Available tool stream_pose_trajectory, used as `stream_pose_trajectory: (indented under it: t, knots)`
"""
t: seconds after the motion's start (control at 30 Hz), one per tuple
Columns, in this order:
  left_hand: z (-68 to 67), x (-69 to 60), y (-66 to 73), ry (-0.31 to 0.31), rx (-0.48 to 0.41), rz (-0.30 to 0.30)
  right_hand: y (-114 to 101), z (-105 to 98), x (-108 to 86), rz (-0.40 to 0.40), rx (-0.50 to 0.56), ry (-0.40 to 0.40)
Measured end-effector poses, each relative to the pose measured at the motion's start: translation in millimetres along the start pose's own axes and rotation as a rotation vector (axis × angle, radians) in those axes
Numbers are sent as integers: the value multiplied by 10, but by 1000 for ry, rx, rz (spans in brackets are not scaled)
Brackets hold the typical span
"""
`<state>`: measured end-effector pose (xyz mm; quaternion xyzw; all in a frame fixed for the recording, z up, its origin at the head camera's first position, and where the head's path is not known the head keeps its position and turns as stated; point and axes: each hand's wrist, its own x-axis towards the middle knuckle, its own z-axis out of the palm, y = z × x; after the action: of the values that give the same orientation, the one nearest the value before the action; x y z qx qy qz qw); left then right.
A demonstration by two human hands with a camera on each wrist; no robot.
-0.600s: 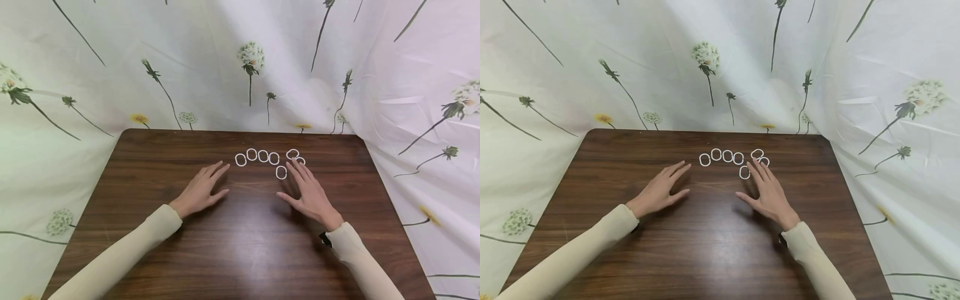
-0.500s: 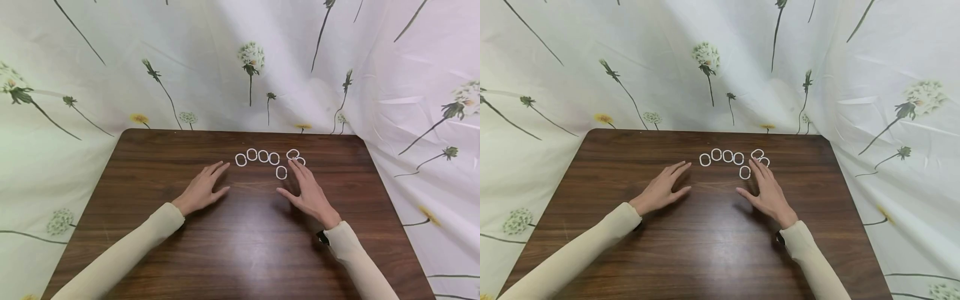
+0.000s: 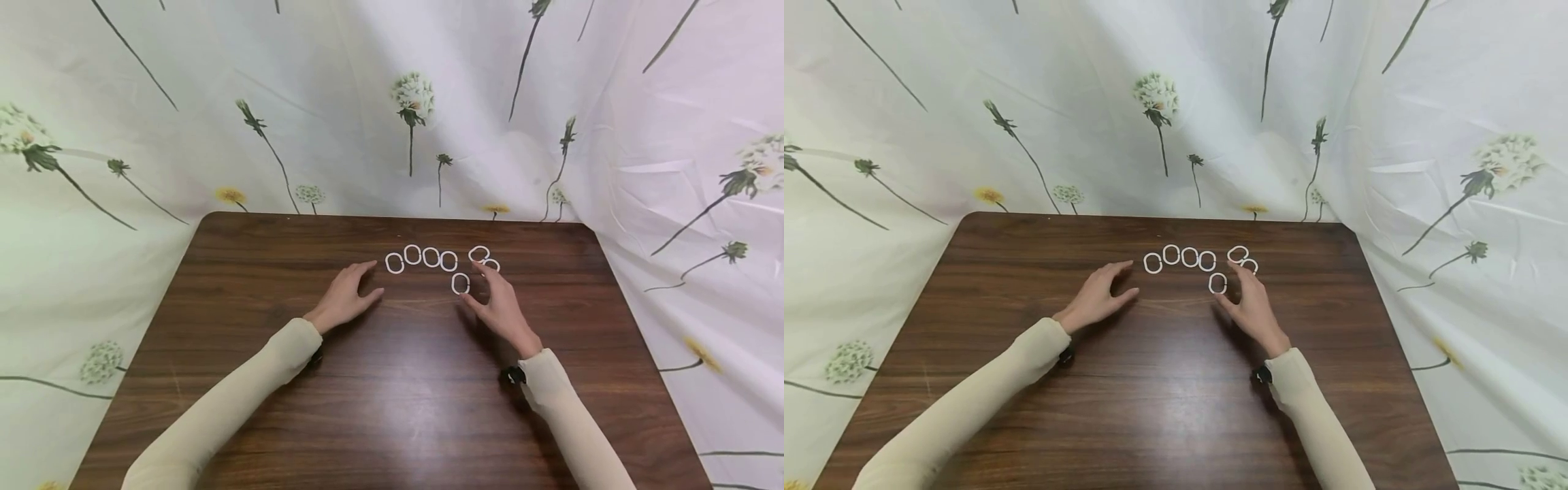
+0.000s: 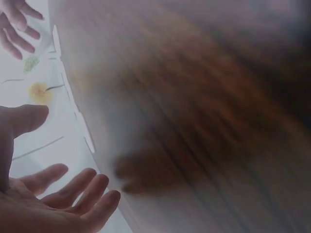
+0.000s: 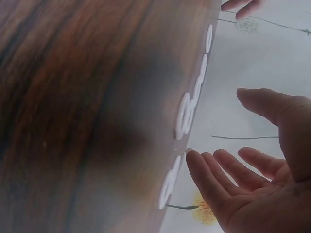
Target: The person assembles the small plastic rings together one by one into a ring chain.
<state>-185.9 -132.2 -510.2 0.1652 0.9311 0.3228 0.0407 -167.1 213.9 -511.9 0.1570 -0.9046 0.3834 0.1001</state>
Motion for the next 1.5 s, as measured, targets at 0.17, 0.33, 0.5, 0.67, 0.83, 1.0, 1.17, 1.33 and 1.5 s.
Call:
stream_pose_trajectory:
  t: [0.17,0.33,0.5,0.67,0.83,1.0,1.17,1.33,1.5]
  knots:
    - [40,59,24,-2,-17,-23,71,54,31,57,71,-40]
    - [87,128,23,-2,-20,-23,126,84,50,141,125,-76]
    - [96,214,35,12,-43,-20,155,100,75,174,133,-104]
    - [118,344,34,20,-51,-29,150,115,134,172,106,-115]
    - [146,457,46,16,-41,-44,142,138,176,161,68,-111]
    - [137,539,93,-5,-7,-70,157,151,201,157,31,-112]
    - [129,597,95,-21,23,-79,158,156,219,153,-9,-125]
    - [127,643,95,-31,12,-89,157,159,236,161,-17,-122]
    - [137,685,108,-50,11,-108,162,167,246,161,-11,-115]
